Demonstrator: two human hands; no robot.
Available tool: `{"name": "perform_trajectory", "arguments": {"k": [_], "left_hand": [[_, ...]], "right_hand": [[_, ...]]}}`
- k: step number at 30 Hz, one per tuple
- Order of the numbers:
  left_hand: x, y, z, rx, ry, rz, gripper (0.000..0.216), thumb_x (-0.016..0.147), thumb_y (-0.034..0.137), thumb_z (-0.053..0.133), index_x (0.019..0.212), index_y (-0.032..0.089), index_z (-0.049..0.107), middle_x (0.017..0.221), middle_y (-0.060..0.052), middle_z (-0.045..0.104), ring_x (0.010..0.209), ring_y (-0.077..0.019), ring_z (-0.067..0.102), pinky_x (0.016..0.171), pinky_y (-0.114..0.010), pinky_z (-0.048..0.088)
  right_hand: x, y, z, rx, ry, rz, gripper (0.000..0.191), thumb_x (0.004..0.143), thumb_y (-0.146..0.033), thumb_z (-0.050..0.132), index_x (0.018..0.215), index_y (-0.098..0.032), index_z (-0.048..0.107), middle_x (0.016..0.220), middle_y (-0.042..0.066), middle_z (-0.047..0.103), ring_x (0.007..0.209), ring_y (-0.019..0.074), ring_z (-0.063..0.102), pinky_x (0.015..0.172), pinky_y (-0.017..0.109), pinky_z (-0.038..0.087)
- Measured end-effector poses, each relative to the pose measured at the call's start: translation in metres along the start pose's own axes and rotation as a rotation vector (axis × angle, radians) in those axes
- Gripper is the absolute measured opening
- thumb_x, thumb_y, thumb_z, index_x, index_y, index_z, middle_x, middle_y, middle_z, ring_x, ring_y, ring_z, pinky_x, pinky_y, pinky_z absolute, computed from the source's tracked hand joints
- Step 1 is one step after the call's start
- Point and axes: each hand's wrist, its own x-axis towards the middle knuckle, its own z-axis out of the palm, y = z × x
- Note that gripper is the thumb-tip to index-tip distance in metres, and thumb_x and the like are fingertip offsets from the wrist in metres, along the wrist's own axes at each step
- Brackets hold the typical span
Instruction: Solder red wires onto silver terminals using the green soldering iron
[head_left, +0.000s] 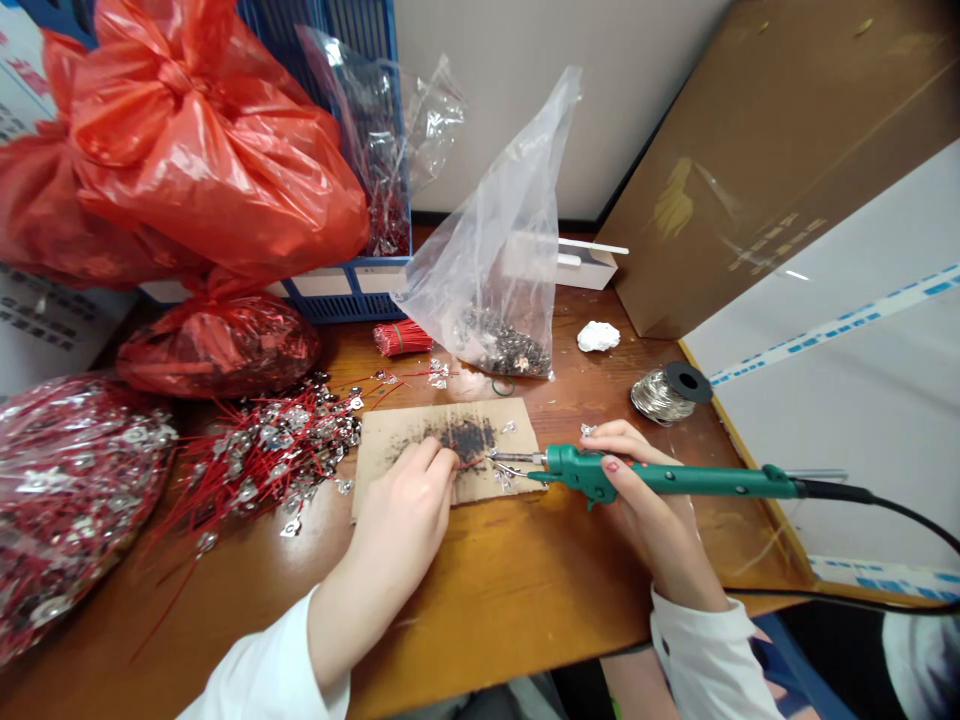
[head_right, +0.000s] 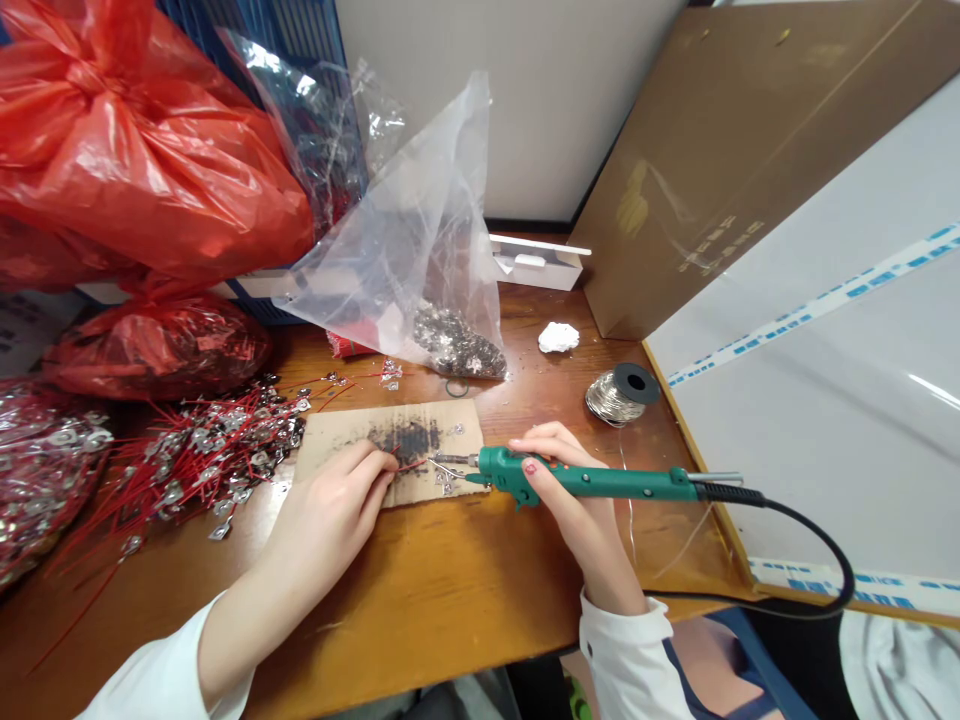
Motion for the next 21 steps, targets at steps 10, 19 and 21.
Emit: {"name": "perform_trajectory", "arguments": {"k": [10,19,21], "left_hand": [[0.0001,0.0003,-0.0009,0.012,0.003,0.002,0.019,0.094,0.012,0.044,0.090,0.017,0.062,0.088,-0.006,0.064,0.079,-0.0209,0.064,0.068,-0.032,0.052],[0.0001,0.0008,-0.0017,-0.005,0.002,-0.006,0.020,0.095,0.012,0.044,0.090,0.016,0.062,0.089,-0.007,0.065,0.081,-0.0217,0.063,0.071,-0.033,0.052],[0.0003,0.0006,-0.0016,-0.009,0.010,-0.005,0.020,0.095,0.012,0.043,0.091,0.016,0.062,0.090,-0.007,0.065,0.081,-0.0214,0.063,0.071,-0.033,0.052]], "right_hand": [[0.0005,-0.0023,-0.0001,-0.019,-0.015,-0.019,0.014,0.091,-0.031,0.060,0.098,-0.029,0.073,0.105,0.005,0.057,0.102,0.0219,0.055,0.078,0.031,0.046],[0.0018,-0.0048,-0.0022,-0.063,-0.036,-0.059,0.013,0.089,-0.030,0.063,0.096,-0.030,0.074,0.100,0.005,0.058,0.097,0.0217,0.057,0.079,0.033,0.047],[0.0020,-0.0064,-0.0018,-0.064,-0.040,-0.070,0.013,0.089,-0.030,0.063,0.096,-0.030,0.074,0.099,0.005,0.058,0.095,0.0217,0.057,0.080,0.034,0.048]]}}
